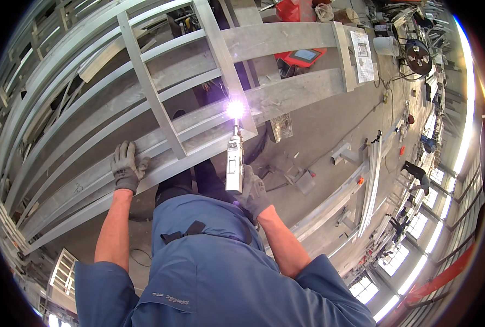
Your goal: The person welds a large metal frame structure using a handheld welding torch. They position metal bars, align them on the frame, and apply welds at multiple joints. The person repositions the frame and continues welding different sections throughout the clip.
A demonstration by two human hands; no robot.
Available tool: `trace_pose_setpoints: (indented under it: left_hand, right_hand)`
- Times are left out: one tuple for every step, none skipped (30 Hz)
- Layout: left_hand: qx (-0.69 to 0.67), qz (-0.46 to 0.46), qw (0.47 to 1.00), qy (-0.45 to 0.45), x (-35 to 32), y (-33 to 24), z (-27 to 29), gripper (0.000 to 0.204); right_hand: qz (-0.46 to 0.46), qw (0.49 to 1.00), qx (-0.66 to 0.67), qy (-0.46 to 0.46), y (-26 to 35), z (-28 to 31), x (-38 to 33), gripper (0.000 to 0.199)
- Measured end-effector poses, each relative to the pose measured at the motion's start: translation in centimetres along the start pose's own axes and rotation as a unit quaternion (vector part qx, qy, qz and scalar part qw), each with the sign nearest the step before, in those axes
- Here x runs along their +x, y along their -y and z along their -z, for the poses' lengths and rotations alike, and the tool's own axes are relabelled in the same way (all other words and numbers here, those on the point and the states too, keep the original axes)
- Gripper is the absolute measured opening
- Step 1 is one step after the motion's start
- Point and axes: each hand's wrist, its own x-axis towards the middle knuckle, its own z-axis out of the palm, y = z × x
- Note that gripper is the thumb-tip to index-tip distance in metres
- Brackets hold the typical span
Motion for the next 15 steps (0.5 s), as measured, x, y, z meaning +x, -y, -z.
trace_pose_setpoints:
  left_hand:
    - [-0.001, 0.001, 1.0, 0.0, 0.0, -0.1, 0.1, 0.073]
    - [0.005, 0.006, 1.0, 0.008, 0.0, -0.1, 0.2, 0.073]
    - [0.006, 0.006, 1.0, 0.01, 0.1, -0.2, 0.3, 0.073]
    - [0.006, 0.005, 1.0, 0.011, 0.1, -0.2, 0.4, 0.073]
    - [0.007, 0.005, 1.0, 0.013, 0.1, -0.2, 0.4, 0.074]
    - [0.009, -0.002, 1.0, 0.007, 0.1, 0.1, 0.1, 0.075]
    - [0.01, -0.003, 1.0, 0.007, 0.1, 0.1, 0.1, 0.075]
    - [0.011, -0.004, 1.0, 0.007, 0.1, 0.1, 0.2, 0.075]
    - [0.012, -0.005, 1.0, 0.007, 0.1, 0.1, 0.2, 0.075]
    - [0.012, -0.006, 1.0, 0.005, 0.2, 0.1, 0.1, 0.075]
    - [0.011, -0.006, 1.0, 0.006, 0.2, 0.2, 0.1, 0.075]
    - [0.009, -0.006, 1.0, 0.007, 0.1, 0.2, 0.0, 0.075]
    - [0.008, -0.006, 1.0, 0.007, 0.1, 0.3, 0.0, 0.074]
    - [0.009, -0.009, 1.0, 0.004, 0.1, 0.3, -0.1, 0.074]
    - [0.01, -0.012, 1.0, 0.001, 0.1, 0.4, -0.1, 0.074]
  right_hand:
    - [0.006, 1.0, 0.01, 0.002, 0.8, 0.6, 0.0, 0.048]
    - [0.009, 1.0, 0.015, 0.001, 0.6, 0.4, -0.1, 0.047]
    - [0.012, 1.0, 0.02, 0.0, 0.4, 0.3, -0.1, 0.046]
    - [0.01, 1.0, 0.017, 0.002, 0.4, 0.4, -0.2, 0.046]
    - [0.008, 1.0, 0.014, 0.004, 0.6, 0.5, -0.2, 0.046]
    - [0.007, 1.0, 0.011, 0.005, 0.6, 0.5, -0.2, 0.046]
    - [0.008, 1.0, 0.013, 0.006, 0.4, 0.4, -0.3, 0.046]
    - [0.009, 1.0, 0.014, 0.007, 0.0, 0.3, -0.4, 0.047]
    - [0.01, 1.0, 0.016, 0.007, -0.2, 0.2, -0.4, 0.047]
    - [0.009, 1.0, 0.026, 0.012, 0.0, 0.4, -0.4, 0.049]
    - [0.015, 1.0, 0.02, 0.012, -0.1, 0.3, -0.4, 0.049]
    - [0.02, 1.0, 0.013, 0.011, -0.5, 0.1, -0.5, 0.049]
    - [0.026, 1.0, 0.006, 0.011, -0.5, 0.1, -0.5, 0.049]
    - [0.019, 1.0, 0.014, 0.015, -0.5, 0.2, -0.5, 0.049]
    - [0.013, 0.999, 0.023, 0.02, -0.4, 0.3, -0.6, 0.049]
